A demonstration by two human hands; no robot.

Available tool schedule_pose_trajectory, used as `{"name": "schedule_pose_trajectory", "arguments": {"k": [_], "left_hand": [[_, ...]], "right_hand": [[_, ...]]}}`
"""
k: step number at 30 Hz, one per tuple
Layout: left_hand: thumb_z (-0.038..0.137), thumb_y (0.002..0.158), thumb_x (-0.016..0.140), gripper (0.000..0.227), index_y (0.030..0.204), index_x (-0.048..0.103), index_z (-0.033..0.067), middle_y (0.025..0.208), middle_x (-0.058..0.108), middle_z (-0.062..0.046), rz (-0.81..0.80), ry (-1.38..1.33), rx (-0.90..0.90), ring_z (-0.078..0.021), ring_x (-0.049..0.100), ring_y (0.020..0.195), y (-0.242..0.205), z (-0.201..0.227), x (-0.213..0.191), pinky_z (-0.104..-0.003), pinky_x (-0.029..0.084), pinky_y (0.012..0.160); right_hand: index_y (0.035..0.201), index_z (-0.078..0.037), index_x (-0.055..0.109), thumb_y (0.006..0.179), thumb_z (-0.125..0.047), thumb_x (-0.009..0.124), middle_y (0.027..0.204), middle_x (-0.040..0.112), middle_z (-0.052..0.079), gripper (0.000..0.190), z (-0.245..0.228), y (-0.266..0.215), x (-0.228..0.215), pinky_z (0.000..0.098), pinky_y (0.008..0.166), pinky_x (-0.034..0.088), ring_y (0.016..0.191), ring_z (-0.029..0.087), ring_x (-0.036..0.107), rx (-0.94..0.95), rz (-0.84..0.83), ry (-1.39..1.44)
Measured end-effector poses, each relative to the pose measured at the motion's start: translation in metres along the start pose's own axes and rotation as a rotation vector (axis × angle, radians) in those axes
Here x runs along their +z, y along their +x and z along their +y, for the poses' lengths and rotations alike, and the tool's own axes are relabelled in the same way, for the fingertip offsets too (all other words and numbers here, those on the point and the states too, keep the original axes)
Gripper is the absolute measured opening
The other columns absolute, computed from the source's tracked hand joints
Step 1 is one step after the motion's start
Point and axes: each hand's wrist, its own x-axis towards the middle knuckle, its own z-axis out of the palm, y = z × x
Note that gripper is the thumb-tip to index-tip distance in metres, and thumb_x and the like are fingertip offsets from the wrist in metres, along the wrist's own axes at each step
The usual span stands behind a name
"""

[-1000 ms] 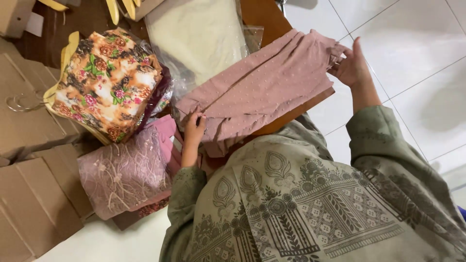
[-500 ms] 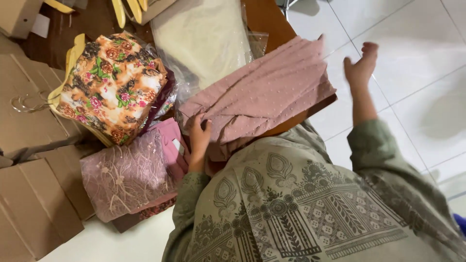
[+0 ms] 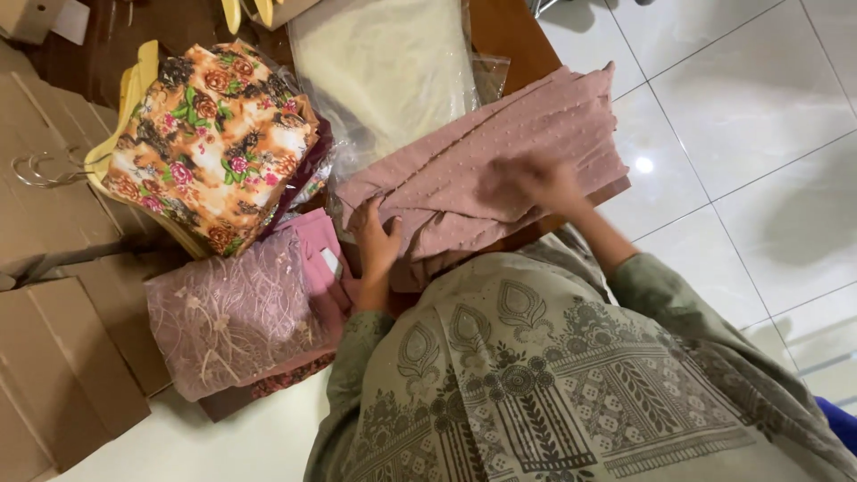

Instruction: Folding various clothing items on a flat surface.

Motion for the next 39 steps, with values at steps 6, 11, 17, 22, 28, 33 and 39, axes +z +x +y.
{"name": "schedule_pose_trajectory", "arguments": {"k": [6,11,17,22,28,33,39], "left_hand": [[0.02,0.085,0.072,0.065,0.143,0.05,0.0059,0.148,0.05,-0.02,-0.056,-0.13,-0.035,-0.0418,0.045,0.137,-0.004,-0.007,0.006,-0.057,0.032,0.114],[0.019,0.083,0.072,0.062,0.14,0.051,0.0071,0.15,0.05,-0.016,-0.064,-0.094,-0.035,-0.0381,0.045,0.141,0.0,-0.002,0.003,-0.059,0.029,0.117],[0.019,0.081,0.074,0.062,0.138,0.053,0.0089,0.149,0.051,-0.012,-0.062,0.017,-0.066,-0.0356,0.046,0.14,-0.003,-0.002,0.01,-0.068,0.018,0.115],[0.021,0.081,0.073,0.064,0.14,0.051,0.01,0.149,0.05,-0.01,-0.038,-0.016,-0.017,-0.0362,0.045,0.141,-0.005,-0.009,0.012,-0.065,0.023,0.119],[0.023,0.083,0.072,0.066,0.144,0.05,0.0097,0.154,0.047,-0.012,-0.075,0.005,-0.086,-0.037,0.042,0.143,-0.008,-0.015,0.012,-0.067,0.017,0.117],[0.023,0.085,0.071,0.063,0.143,0.051,0.0105,0.155,0.049,-0.011,-0.052,0.003,-0.014,-0.0376,0.04,0.147,-0.014,-0.013,0.008,-0.067,0.018,0.118],[0.021,0.086,0.072,0.063,0.144,0.051,0.0102,0.153,0.049,-0.013,-0.072,-0.016,-0.035,-0.0366,0.041,0.145,-0.01,-0.009,0.006,-0.069,0.016,0.117]], "right_hand": [[0.122,0.001,0.057,0.093,-0.01,0.075,0.108,0.068,0.014,0.035,0.171,0.053,-0.078,0.0328,0.077,0.053,0.096,0.023,0.065,0.271,0.839,-0.009],[0.132,0.001,0.061,0.1,-0.017,0.077,0.105,0.073,0.011,0.04,0.217,0.072,-0.091,0.0318,0.077,0.054,0.091,0.02,0.067,0.595,0.504,0.84],[0.134,0.0,0.061,0.089,0.001,0.073,0.102,0.075,0.012,0.046,0.2,0.057,-0.125,0.027,0.066,0.059,0.081,0.017,0.072,0.373,0.665,0.705],[0.13,-0.002,0.068,0.096,-0.002,0.074,0.105,0.073,0.016,0.034,0.129,0.034,-0.122,0.0355,0.082,0.06,0.095,0.022,0.072,0.333,0.681,-0.003],[0.112,-0.015,0.074,0.074,-0.017,0.082,0.137,0.06,0.002,0.039,0.0,0.005,-0.052,0.0672,0.121,0.021,0.136,0.022,0.052,-0.596,0.09,-0.596],[0.112,-0.012,0.074,0.054,-0.022,0.086,0.134,0.061,0.01,0.06,0.032,-0.028,-0.052,0.0529,0.108,0.031,0.134,0.033,0.049,-0.328,0.118,-0.458],[0.108,-0.025,0.08,0.082,-0.005,0.08,0.124,0.069,-0.003,0.033,0.066,-0.035,-0.064,0.0419,0.111,0.039,0.131,0.02,0.059,-0.284,0.231,-0.553]]}}
